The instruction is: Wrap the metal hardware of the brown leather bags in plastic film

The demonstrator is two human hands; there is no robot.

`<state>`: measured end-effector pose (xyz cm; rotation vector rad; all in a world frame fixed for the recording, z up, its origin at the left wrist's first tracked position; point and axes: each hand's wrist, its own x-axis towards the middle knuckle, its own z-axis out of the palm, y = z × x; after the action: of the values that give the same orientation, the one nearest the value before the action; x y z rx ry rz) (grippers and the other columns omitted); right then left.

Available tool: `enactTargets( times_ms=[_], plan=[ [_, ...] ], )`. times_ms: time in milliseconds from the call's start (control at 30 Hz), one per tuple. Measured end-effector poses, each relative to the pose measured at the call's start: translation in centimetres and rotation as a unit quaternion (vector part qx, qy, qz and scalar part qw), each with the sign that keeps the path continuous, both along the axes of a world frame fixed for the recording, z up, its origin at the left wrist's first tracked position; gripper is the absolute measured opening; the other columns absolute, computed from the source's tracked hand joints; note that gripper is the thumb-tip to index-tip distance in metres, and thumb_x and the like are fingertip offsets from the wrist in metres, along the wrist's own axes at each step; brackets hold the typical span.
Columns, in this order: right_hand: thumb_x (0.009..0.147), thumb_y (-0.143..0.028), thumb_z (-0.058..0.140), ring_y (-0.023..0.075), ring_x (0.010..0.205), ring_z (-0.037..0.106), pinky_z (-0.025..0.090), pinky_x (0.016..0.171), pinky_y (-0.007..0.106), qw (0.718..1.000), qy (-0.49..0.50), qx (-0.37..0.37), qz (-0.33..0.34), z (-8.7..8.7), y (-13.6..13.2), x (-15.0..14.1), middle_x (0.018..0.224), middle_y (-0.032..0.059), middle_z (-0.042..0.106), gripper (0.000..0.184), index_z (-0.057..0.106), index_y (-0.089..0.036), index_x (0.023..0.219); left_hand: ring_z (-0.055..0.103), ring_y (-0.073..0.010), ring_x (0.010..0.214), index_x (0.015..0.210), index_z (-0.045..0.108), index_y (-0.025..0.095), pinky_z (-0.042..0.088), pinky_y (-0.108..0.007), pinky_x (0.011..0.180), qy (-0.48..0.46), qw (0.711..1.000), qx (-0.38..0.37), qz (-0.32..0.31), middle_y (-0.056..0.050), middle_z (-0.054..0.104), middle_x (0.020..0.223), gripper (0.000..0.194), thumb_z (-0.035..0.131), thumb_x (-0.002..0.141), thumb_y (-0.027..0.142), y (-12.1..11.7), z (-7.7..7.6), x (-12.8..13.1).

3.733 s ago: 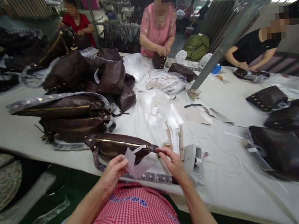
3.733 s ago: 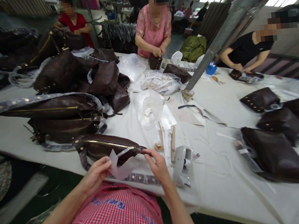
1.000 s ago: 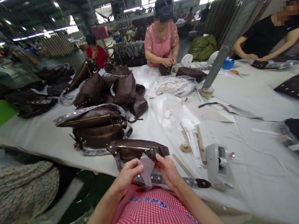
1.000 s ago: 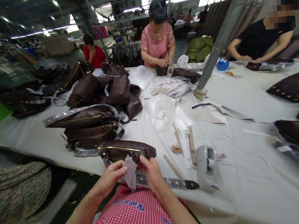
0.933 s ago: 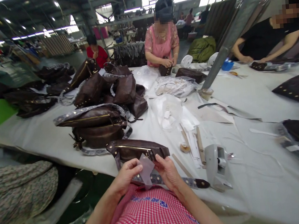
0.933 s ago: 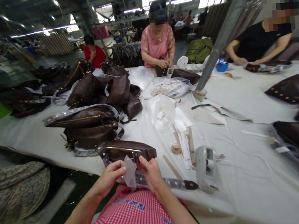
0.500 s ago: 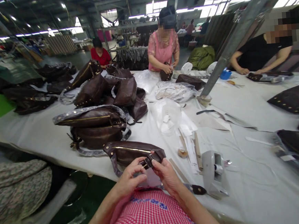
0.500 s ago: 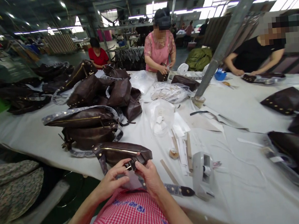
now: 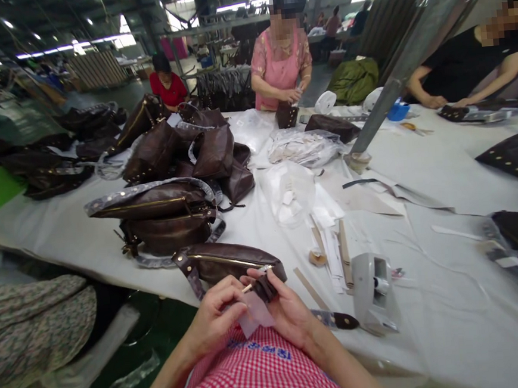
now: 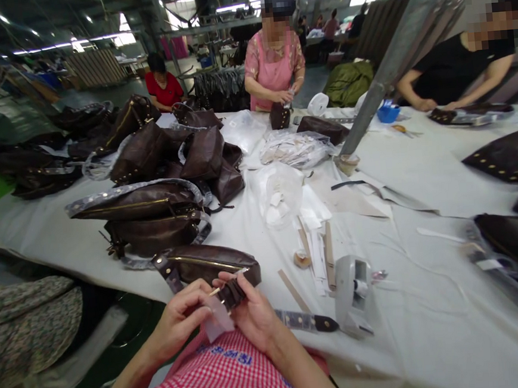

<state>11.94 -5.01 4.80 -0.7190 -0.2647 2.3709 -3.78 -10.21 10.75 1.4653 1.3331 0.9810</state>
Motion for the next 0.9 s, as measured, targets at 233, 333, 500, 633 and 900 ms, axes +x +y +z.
enactTargets(
  times_ms=[233, 333, 500, 633, 900],
  plan=[
    [0.073, -0.057, 0.070, 0.0146, 0.064, 0.064, 0.049, 0.054, 0.024, 0.995, -0.085, 0.053, 0.025, 2.2, 0.0, 0.0, 0.092, 0.0066, 0.073, 0.052, 0.067, -0.018, 0.107, 0.054, -0.0169, 0.082, 0.072, 0.066, 0.015, 0.042, -0.027, 0.076, -0.028, 1.000, 0.004, -0.004, -0.005, 0.055, 0.083, 0.019, 0.057, 0.085, 0.026, 0.0, 0.2, 0.4],
    [0.073, -0.057, 0.070, 0.0184, 0.072, 0.067, 0.052, 0.057, 0.027, 0.988, -0.129, 0.083, -0.018, 1.7, 0.9, 0.5, 0.095, 0.0084, 0.073, 0.051, 0.068, -0.018, 0.106, 0.055, -0.0185, 0.090, 0.073, 0.066, 0.014, 0.044, -0.028, 0.081, -0.106, 0.993, -0.058, 0.003, -0.006, 0.058, 0.094, 0.015, 0.061, 0.081, 0.026, -0.5, 0.5, 0.1],
    [0.075, -0.056, 0.067, 0.0204, 0.080, 0.067, 0.053, 0.064, 0.029, 0.971, -0.193, 0.139, -0.035, 1.0, 1.5, 0.7, 0.094, 0.0088, 0.072, 0.048, 0.069, -0.018, 0.105, 0.057, -0.0198, 0.098, 0.079, 0.070, 0.016, 0.044, -0.029, 0.086, -0.065, 0.994, -0.077, -0.044, -0.007, 0.060, 0.105, 0.011, 0.061, 0.081, 0.020, -0.5, 0.7, -0.1],
    [0.074, -0.057, 0.068, 0.0179, 0.072, 0.064, 0.049, 0.056, 0.025, 0.964, -0.214, 0.155, -0.019, 1.2, 1.5, 1.3, 0.085, 0.0067, 0.071, 0.049, 0.070, -0.017, 0.101, 0.059, -0.0155, 0.087, 0.083, 0.071, 0.017, 0.045, -0.025, 0.080, 0.049, 0.997, 0.007, -0.058, -0.005, 0.064, 0.092, 0.017, 0.055, 0.086, 0.015, -0.3, 0.1, 0.5],
    [0.069, -0.045, 0.076, 0.0179, 0.072, 0.063, 0.049, 0.062, 0.027, 0.938, -0.255, 0.234, 0.027, 1.1, 1.7, 3.2, 0.084, 0.0021, 0.071, 0.040, 0.070, -0.020, 0.099, 0.060, -0.0191, 0.102, 0.083, 0.071, 0.017, 0.044, -0.030, 0.093, 0.037, 0.987, 0.045, -0.152, -0.011, 0.060, 0.118, 0.018, 0.054, 0.089, 0.018, -1.1, -0.3, 0.9]
  ],
)
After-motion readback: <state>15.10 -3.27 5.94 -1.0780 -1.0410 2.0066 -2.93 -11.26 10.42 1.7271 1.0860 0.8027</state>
